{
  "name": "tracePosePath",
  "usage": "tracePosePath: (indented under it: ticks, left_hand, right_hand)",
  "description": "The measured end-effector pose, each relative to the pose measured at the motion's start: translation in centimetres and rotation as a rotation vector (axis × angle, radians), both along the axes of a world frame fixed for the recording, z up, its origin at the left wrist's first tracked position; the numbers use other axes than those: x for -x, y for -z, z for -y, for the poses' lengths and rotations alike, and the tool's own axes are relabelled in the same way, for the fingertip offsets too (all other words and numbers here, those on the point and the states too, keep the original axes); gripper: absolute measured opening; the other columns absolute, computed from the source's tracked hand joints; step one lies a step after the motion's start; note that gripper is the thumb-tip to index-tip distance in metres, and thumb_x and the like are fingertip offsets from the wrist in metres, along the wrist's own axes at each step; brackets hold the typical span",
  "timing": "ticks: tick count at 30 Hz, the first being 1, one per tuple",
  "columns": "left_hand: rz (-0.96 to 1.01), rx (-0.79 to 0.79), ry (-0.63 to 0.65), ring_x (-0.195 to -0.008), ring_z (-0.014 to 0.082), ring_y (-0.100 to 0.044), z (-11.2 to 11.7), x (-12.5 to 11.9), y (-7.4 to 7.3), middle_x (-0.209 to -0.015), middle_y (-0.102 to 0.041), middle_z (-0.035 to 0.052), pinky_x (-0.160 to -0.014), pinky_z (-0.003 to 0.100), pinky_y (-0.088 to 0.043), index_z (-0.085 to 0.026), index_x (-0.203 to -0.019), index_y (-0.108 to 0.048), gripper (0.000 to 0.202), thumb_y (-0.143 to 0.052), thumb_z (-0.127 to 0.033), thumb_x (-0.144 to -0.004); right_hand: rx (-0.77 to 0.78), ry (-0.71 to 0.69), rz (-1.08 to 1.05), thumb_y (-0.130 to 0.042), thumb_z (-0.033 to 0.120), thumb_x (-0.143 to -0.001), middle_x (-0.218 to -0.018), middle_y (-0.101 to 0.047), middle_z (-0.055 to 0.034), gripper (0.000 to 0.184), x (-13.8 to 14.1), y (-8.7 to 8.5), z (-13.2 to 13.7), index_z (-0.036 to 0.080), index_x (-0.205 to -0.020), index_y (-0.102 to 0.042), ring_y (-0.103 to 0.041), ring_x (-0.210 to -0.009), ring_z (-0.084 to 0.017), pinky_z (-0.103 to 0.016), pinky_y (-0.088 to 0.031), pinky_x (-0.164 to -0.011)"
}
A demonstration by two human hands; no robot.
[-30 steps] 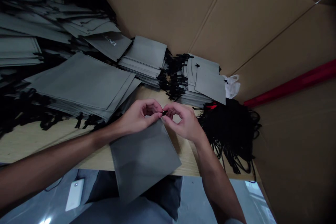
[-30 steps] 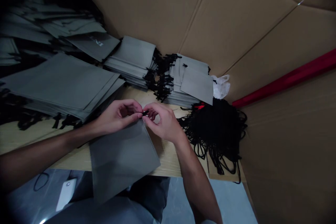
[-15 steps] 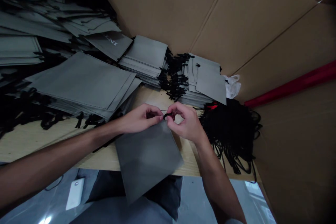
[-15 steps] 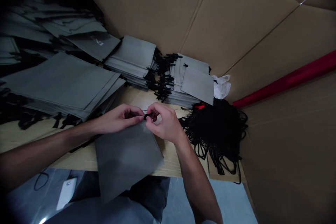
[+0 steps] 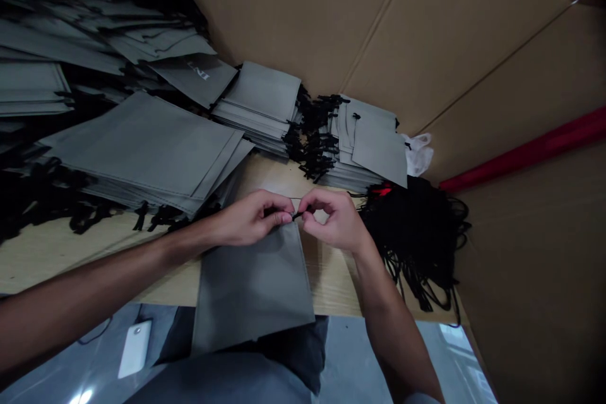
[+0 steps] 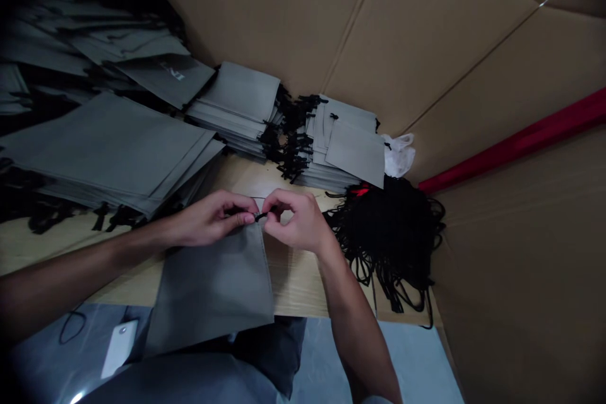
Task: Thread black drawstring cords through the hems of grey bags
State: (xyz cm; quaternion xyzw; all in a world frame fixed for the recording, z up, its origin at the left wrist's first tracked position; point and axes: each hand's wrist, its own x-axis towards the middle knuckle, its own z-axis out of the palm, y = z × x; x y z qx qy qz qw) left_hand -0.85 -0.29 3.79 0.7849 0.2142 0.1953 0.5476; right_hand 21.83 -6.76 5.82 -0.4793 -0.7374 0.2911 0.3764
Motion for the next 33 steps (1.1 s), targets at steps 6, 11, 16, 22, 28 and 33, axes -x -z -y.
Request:
tracePosePath:
  ticks: [6, 11, 16, 22, 28, 33]
  left_hand:
    - [0.088, 0.105, 0.084, -0.067, 0.012, -0.039, 0.1, -0.1, -0.5, -0.07, -0.045, -0.0035, -0.062, 0.024, -0.031, -0.016, -0.079, -0.063, 0.043, -0.062, -0.052, -0.103]
    - [0.1, 0.093, 0.022, -0.074, 0.0136, -0.047, 0.0, -0.2, -0.3, -0.076, -0.054, -0.0013, -0.069, 0.024, -0.037, -0.016, -0.084, -0.065, 0.042, -0.061, -0.053, -0.103]
    - [0.077, 0.057, 0.02, -0.077, 0.0145, -0.05, -0.2, -0.1, 0.0, -0.08, -0.058, -0.0007, -0.071, 0.024, -0.039, -0.015, -0.086, -0.065, 0.04, -0.058, -0.05, -0.104]
    - [0.032, 0.066, 0.015, -0.072, 0.0137, -0.048, -0.1, -0.3, 0.1, -0.076, -0.056, -0.0014, -0.064, 0.023, -0.037, -0.015, -0.089, -0.068, 0.042, -0.056, -0.052, -0.106]
    - [0.015, 0.033, 0.101, -0.066, 0.0118, -0.041, 0.0, 0.0, -0.2, -0.069, -0.047, -0.003, -0.06, 0.024, -0.032, -0.016, -0.084, -0.066, 0.044, -0.055, -0.051, -0.107]
    - [0.033, 0.008, 0.17, -0.062, 0.0109, -0.034, 0.3, 0.3, -0.9, -0.066, -0.037, -0.0041, -0.057, 0.026, -0.027, -0.018, -0.076, -0.058, 0.043, -0.055, -0.046, -0.108]
  right_hand:
    - [0.123, -0.062, -0.204, -0.07, 0.014, -0.078, -0.08, -0.073, 0.0002, 0.014, -0.6, 0.1, -0.2, 0.02, -0.09, -0.075, -0.065, -0.069, -0.013, -0.026, -0.053, -0.067]
    - [0.125, -0.112, -0.173, -0.072, 0.018, -0.086, -0.099, -0.077, -0.0044, 0.024, -1.1, -0.5, -0.1, 0.021, -0.11, -0.075, -0.071, -0.086, -0.017, -0.031, -0.06, -0.08]
    - [0.064, -0.144, 0.038, -0.075, 0.025, -0.094, -0.101, -0.079, -0.0037, 0.024, -1.2, -0.8, 0.1, 0.022, -0.118, -0.076, -0.07, -0.081, -0.016, -0.03, -0.059, -0.079]
    - [0.036, -0.133, 0.157, -0.071, 0.034, -0.103, -0.095, -0.08, -0.0024, 0.014, -1.6, -1.1, 0.0, 0.023, -0.108, -0.079, -0.07, -0.082, -0.016, -0.026, -0.053, -0.071]
    - [0.24, -0.187, 0.027, -0.071, 0.035, -0.103, -0.086, -0.079, -0.0011, 0.015, -2.3, -0.7, -0.3, 0.022, -0.107, -0.077, -0.071, -0.076, -0.015, -0.025, -0.053, -0.067]
    - [0.386, -0.249, -0.143, -0.072, 0.04, -0.103, -0.08, -0.076, -0.0004, 0.02, -2.4, -0.2, -0.3, 0.021, -0.101, -0.076, -0.069, -0.068, -0.013, -0.024, -0.055, -0.065]
